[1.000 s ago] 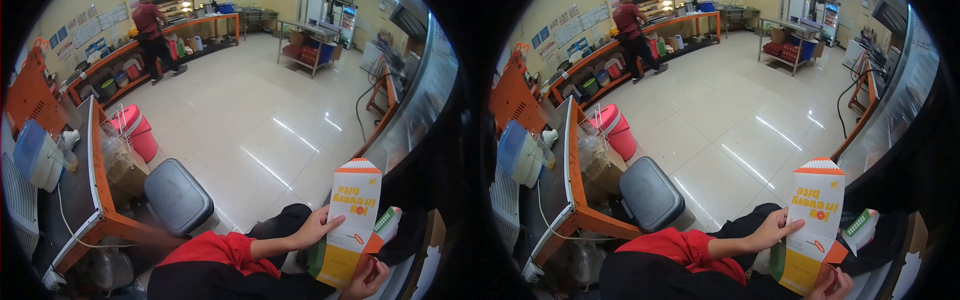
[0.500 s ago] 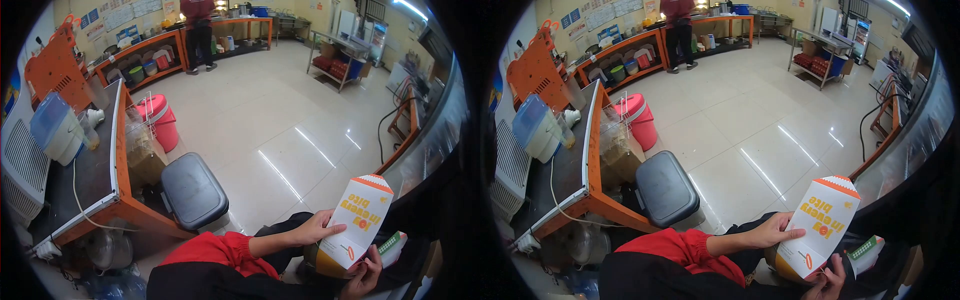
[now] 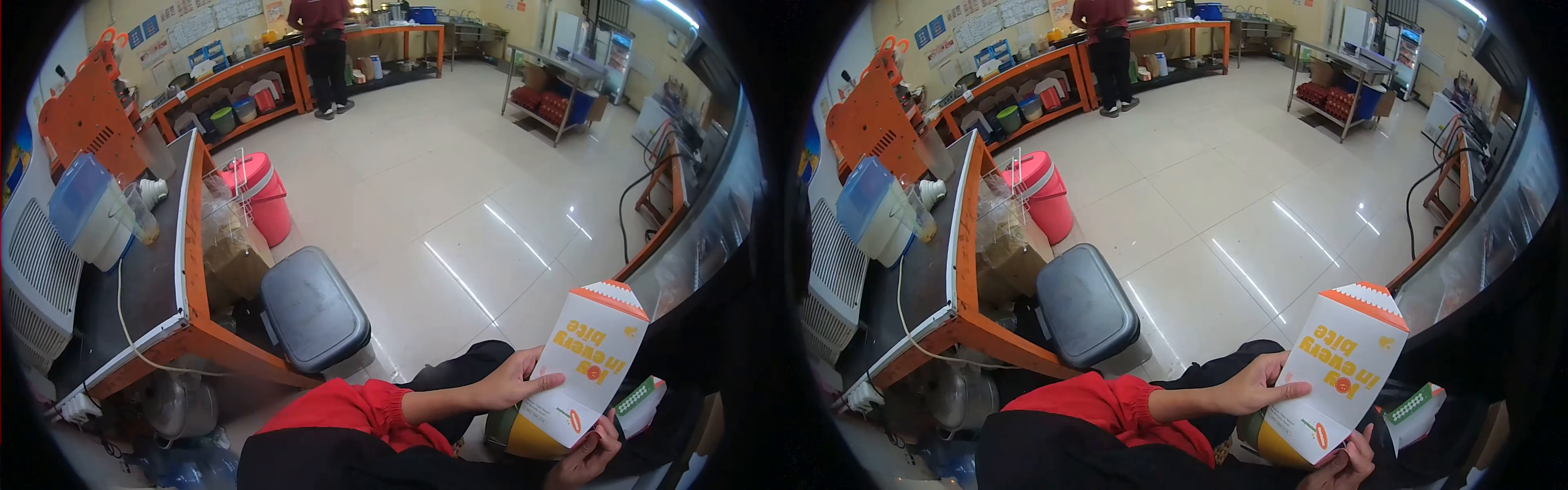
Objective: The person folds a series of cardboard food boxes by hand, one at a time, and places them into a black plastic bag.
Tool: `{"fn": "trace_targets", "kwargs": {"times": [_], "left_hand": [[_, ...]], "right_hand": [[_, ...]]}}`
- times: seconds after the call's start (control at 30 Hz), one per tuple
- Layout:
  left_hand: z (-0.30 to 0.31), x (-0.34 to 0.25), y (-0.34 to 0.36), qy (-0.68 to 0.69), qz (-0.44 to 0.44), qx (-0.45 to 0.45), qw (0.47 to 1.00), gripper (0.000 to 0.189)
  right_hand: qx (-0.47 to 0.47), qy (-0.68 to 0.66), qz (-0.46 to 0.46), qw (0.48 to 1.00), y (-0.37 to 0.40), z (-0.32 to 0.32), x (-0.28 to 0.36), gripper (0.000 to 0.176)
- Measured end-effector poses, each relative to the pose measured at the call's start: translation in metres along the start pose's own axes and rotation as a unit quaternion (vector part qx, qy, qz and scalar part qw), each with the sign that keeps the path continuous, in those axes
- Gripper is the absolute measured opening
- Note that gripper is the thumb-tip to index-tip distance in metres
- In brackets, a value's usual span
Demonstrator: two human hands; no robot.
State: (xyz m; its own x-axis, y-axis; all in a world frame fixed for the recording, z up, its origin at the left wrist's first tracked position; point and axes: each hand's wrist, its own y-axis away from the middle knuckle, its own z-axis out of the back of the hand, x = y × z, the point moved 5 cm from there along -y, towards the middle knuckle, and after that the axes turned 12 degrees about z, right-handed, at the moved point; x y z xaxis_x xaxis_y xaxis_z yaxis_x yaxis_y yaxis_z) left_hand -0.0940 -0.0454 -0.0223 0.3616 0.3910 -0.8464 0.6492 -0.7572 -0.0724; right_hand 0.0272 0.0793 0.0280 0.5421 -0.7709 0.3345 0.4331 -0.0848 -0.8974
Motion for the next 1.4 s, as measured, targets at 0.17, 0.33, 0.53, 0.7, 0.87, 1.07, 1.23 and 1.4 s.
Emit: {"fn": "trace_targets", "kwargs": {"times": [0.17, 0.33, 0.53, 0.7, 0.87, 1.07, 1.23, 1.4], "left_hand": [[-0.01, 0.017, -0.012, -0.001, 0.064, 0.053, 0.997, 0.039], [-0.03, 0.027, -0.015, -0.006, 0.113, 0.165, 0.98, 0.042], [-0.01, 0.045, -0.023, -0.062, 0.22, 0.257, 0.939, 0.029], [-0.031, 0.04, -0.031, 0.037, 0.148, 0.19, 0.97, 0.02], [-0.04, 0.053, -0.035, 0.103, 0.066, 0.079, 0.989, 0.02], [-0.03, 0.033, -0.008, 0.032, -0.096, -0.068, 0.993, 0.018], [-0.031, 0.033, 0.014, -0.316, -0.321, -0.149, 0.88, 0.035], [-0.062, 0.009, 0.032, -0.435, -0.268, -0.199, 0.836, 0.034]], "right_hand": [[0.047, -0.161, -0.232, 0.958, 0.03, 0.021, -0.019, 0.013], [-0.009, -0.336, -0.397, 0.854, 0.017, 0.023, -0.005, 0.03], [-0.039, -0.037, -0.419, 0.906, 0.059, 0.1, -0.064, 0.067], [-0.078, 0.336, -0.131, 0.93, 0.019, 0.081, -0.019, 0.031], [0.1, 0.29, -0.021, 0.952, 0.006, 0.013, 0.03, 0.034], [0.077, 0.157, -0.047, 0.984, 0.022, 0.013, 0.013, 0.016], [-0.039, 0.048, -0.145, 0.987, 0.006, 0.011, 0.023, 0.011], [-0.069, 0.128, -0.143, 0.979, 0.007, 0.012, 0.027, 0.011]]}}
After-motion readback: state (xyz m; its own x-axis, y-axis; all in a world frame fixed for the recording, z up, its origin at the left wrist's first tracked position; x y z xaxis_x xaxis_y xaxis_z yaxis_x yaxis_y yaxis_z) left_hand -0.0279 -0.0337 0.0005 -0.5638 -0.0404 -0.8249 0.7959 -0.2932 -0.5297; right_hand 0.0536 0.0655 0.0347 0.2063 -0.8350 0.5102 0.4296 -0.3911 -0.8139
